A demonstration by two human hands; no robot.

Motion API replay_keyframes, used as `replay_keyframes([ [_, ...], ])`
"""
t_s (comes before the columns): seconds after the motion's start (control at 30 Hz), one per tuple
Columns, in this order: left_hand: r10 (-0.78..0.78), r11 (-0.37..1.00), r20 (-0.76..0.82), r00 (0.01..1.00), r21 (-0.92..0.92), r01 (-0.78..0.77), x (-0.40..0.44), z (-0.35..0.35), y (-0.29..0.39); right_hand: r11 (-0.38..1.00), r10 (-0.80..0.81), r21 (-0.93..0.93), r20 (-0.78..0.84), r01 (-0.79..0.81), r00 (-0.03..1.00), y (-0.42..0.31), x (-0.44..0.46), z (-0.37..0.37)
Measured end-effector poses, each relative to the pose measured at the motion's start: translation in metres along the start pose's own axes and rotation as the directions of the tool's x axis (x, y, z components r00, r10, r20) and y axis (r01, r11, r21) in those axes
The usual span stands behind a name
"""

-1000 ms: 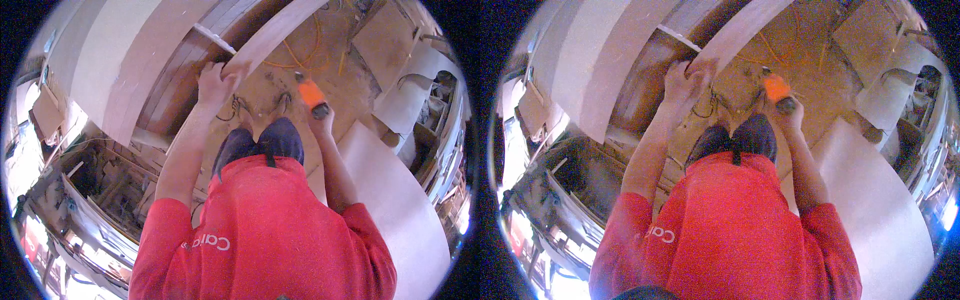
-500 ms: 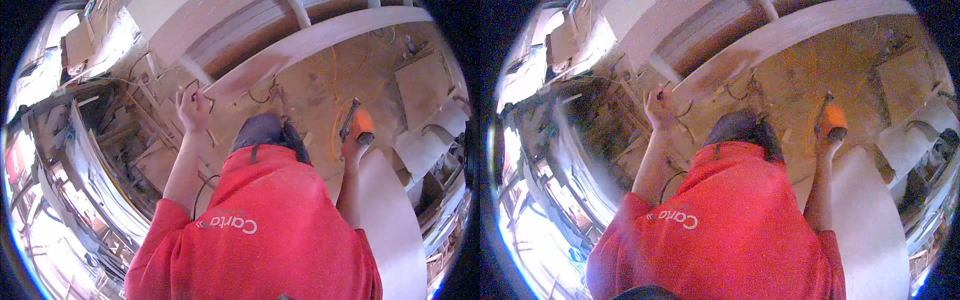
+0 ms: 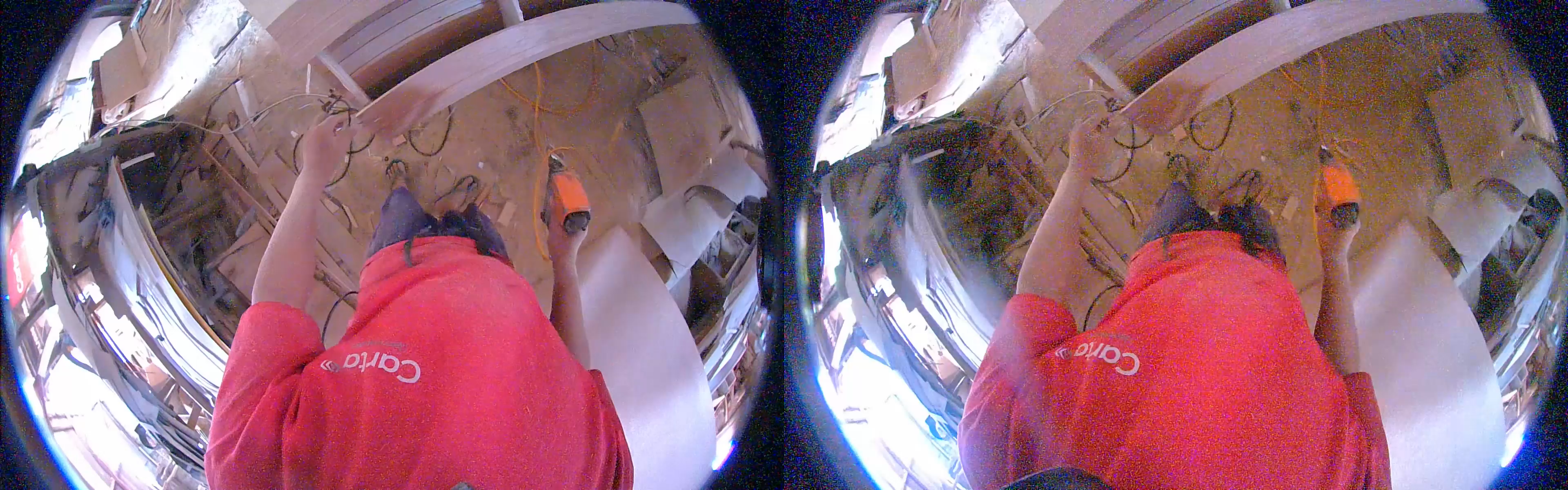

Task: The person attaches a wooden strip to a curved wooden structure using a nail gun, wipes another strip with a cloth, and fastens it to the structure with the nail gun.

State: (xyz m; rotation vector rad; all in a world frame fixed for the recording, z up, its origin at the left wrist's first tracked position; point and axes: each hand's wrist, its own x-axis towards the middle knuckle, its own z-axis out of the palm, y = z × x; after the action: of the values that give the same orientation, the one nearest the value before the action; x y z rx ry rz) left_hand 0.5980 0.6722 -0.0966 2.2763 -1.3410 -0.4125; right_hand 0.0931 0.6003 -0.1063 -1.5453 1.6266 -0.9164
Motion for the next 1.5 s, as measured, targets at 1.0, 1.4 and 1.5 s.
replay_keyframes([
  [1.0,0.169,0.984,0.441,0.881,-0.024,-0.177,0.054,0.019,-0.038,0.994,0.057,-0.105,0.214,-0.035,0.975,-0.059,-0.086,0.205],
  [1.4,0.186,0.981,0.432,0.883,-0.033,-0.190,0.051,0.027,-0.041,0.974,-0.043,0.222,0.360,-0.041,0.932,-0.122,-0.067,0.258],
  [1.5,0.190,0.982,0.438,0.879,-0.071,-0.177,0.049,0.027,-0.041,0.946,-0.022,0.312,0.346,-0.093,0.938,-0.117,-0.069,0.272],
])
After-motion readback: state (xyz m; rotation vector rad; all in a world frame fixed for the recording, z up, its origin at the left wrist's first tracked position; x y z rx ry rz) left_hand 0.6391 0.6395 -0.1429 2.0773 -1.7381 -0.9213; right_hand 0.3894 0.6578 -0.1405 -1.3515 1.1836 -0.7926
